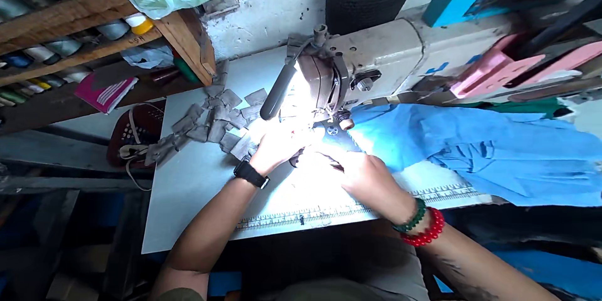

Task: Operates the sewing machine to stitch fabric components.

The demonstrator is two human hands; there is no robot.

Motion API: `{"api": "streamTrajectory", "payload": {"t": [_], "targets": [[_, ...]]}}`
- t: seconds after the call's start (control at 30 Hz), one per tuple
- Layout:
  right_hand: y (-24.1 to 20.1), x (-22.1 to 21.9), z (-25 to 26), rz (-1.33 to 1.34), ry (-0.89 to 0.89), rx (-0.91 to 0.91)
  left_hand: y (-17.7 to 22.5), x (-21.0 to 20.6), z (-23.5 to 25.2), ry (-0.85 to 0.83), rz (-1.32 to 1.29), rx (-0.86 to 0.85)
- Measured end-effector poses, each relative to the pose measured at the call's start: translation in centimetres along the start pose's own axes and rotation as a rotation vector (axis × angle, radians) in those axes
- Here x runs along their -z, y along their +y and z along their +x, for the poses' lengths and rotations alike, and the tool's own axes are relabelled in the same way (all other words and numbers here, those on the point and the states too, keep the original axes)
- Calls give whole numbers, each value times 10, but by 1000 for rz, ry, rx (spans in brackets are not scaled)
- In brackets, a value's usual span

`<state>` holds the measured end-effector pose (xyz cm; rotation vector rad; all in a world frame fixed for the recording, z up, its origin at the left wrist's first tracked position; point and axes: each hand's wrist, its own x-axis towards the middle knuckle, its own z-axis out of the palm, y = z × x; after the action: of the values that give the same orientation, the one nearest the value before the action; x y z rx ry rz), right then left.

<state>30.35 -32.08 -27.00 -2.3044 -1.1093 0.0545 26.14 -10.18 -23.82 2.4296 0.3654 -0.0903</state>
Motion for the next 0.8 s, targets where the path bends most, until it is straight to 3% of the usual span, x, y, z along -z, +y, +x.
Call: {"api": "streamTrajectory", "payload": {"t": [0.13, 0.33, 0.6, 0.7, 0.8], "targets": [[3, -6, 2, -108, 38, 77, 1, 6, 1, 56, -50, -42], [4, -6, 3, -168, 33, 91, -10, 2, 13, 66, 70, -44], [3, -4, 8, -220, 48, 122, -2, 12, 0, 54, -82, -30], [2, -1, 20, -145, 29, 62, -17, 7, 22, 133, -10, -103], [-1, 2, 17, -296, -18, 98, -26, 9, 40, 175, 65, -73]]}}
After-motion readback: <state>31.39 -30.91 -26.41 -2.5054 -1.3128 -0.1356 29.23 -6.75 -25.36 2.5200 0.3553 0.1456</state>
